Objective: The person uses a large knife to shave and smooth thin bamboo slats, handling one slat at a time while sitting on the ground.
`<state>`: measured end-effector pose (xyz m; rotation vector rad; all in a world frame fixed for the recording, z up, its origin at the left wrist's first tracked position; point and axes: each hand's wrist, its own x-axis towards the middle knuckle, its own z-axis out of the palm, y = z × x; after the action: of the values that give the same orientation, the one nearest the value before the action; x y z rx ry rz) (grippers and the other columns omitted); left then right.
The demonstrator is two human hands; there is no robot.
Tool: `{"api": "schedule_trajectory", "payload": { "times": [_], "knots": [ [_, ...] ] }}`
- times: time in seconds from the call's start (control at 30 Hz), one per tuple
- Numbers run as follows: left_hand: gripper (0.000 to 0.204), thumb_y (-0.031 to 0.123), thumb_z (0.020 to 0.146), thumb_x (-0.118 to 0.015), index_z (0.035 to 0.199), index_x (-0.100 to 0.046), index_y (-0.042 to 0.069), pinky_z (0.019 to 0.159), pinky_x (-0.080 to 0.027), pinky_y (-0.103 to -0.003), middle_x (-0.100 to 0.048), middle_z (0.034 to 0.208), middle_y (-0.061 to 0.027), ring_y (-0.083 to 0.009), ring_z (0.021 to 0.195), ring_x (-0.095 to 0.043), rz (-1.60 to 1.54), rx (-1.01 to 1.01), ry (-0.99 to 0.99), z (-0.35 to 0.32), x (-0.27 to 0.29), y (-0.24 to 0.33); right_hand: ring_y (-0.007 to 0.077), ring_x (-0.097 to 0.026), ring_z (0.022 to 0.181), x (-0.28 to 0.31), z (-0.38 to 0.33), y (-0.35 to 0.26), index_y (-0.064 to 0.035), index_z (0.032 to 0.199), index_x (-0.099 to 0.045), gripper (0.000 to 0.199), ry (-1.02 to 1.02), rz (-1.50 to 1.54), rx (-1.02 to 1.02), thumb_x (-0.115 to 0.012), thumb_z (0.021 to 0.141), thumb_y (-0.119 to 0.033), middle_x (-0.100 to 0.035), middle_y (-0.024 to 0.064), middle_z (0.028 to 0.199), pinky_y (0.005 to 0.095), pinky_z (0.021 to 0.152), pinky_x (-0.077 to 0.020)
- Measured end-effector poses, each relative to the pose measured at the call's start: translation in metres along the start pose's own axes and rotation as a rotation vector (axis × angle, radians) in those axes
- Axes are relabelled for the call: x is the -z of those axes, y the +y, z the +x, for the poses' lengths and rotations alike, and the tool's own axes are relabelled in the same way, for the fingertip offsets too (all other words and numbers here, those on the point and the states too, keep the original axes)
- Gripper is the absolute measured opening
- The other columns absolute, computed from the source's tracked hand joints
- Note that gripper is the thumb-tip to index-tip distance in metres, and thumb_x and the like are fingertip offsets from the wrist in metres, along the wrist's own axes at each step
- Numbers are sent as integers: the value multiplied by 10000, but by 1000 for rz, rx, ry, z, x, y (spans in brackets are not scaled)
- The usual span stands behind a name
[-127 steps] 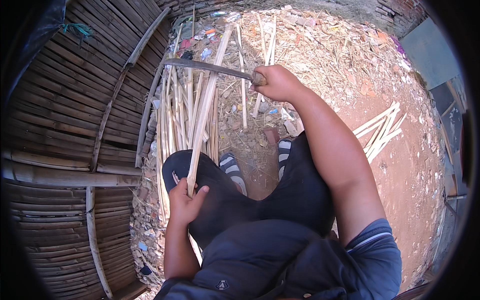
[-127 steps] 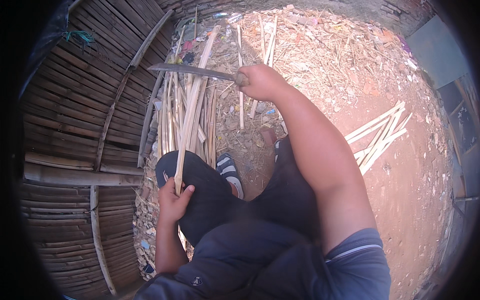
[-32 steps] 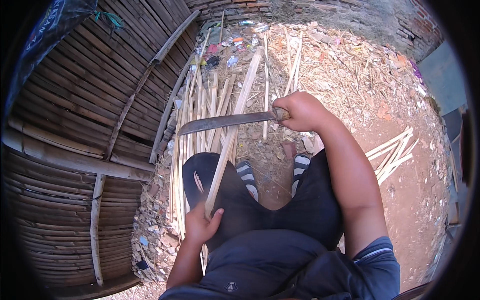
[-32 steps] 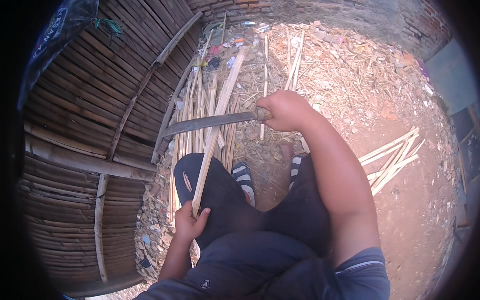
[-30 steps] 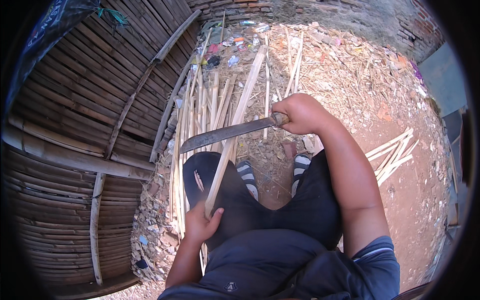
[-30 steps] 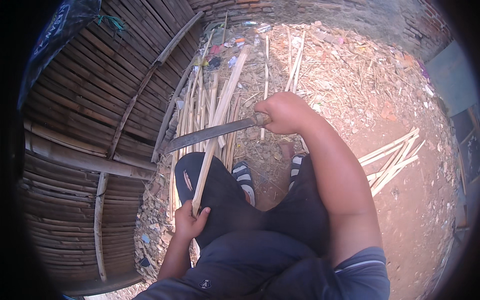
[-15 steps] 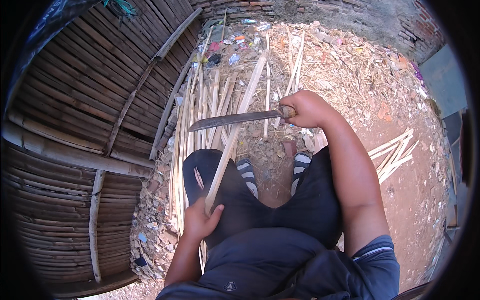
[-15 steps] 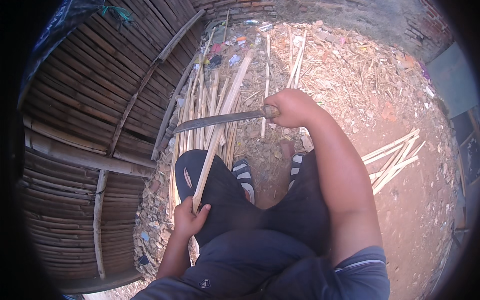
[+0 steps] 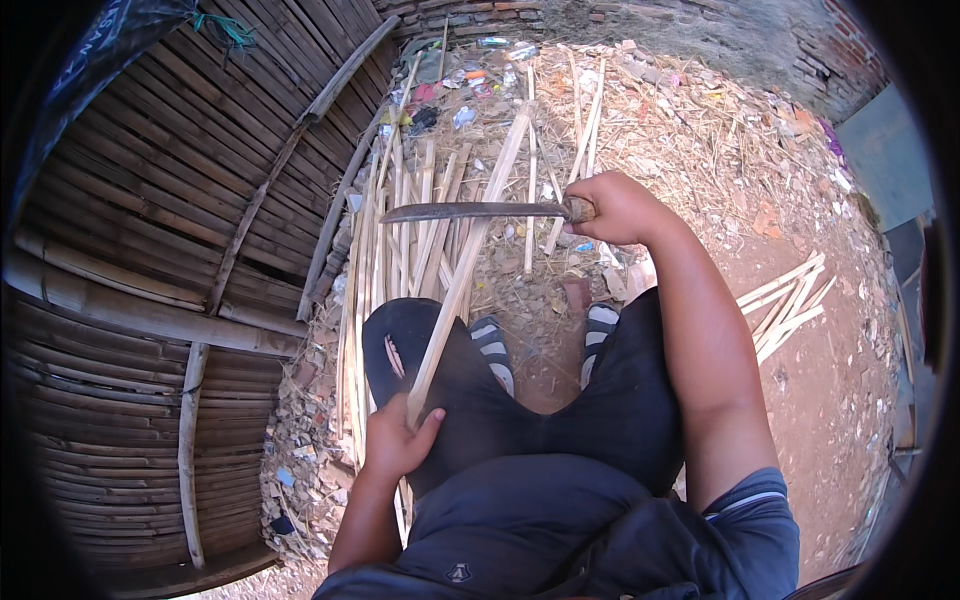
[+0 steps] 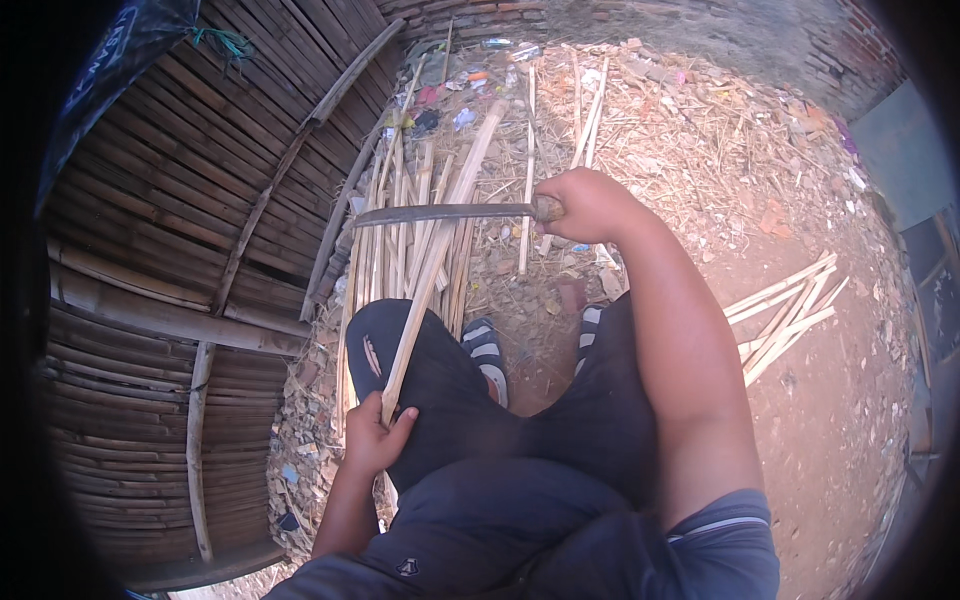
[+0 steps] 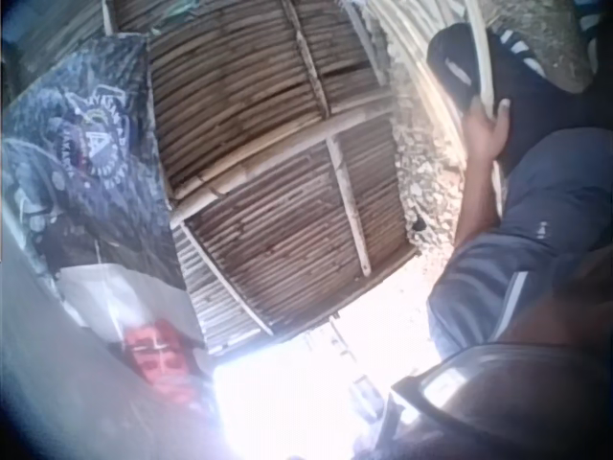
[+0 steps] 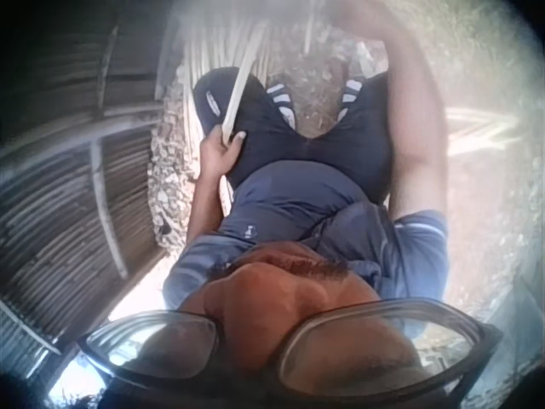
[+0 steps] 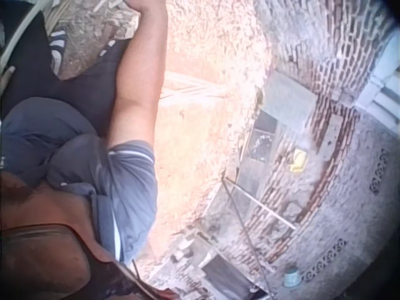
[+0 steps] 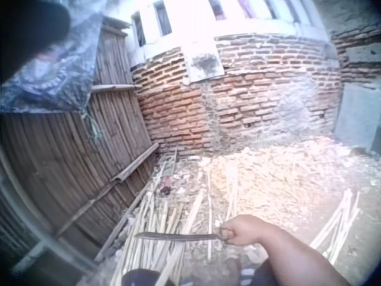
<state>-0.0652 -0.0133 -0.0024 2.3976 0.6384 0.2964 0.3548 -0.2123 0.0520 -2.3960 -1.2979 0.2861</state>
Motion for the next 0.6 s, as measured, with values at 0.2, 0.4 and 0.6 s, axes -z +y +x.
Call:
{"api": "schedule_trajectory", "payload": {
  "times": [0.2, 0.4, 0.6],
  "knots": [
    [352, 309, 898, -850, 920, -668, 8, 588, -541, -421, -657, 660, -176, -370, 613, -701, 41, 71, -78, 4, 8, 7, 371, -740, 1045, 8, 6, 43, -65, 1231, -750, 462, 184, 209, -312, -822, 890, -369, -762, 237, 1076, 462, 922, -564],
    [358, 263, 886, -873, 851, -611, 22, 523, -452, -314, -563, 581, -49, -109, 531, -527, -31, 27, -19, 2, 1, -3, 382, -737, 1022, 6, -1, 7, -63, 1237, -740, 467, 12, 44, -36, -820, 900, -376, -762, 230, 1060, 467, 900, -561],
    [349, 265, 891, -870, 861, -618, 26, 532, -456, -308, -571, 592, -43, -107, 541, -531, -62, 19, -27, 2, 3, -1, 384, -741, 963, 1, 9, 45, -22, 1213, -733, 464, 213, 263, -270, -815, 906, -361, -760, 252, 1020, 461, 857, -566]
  ]
}}
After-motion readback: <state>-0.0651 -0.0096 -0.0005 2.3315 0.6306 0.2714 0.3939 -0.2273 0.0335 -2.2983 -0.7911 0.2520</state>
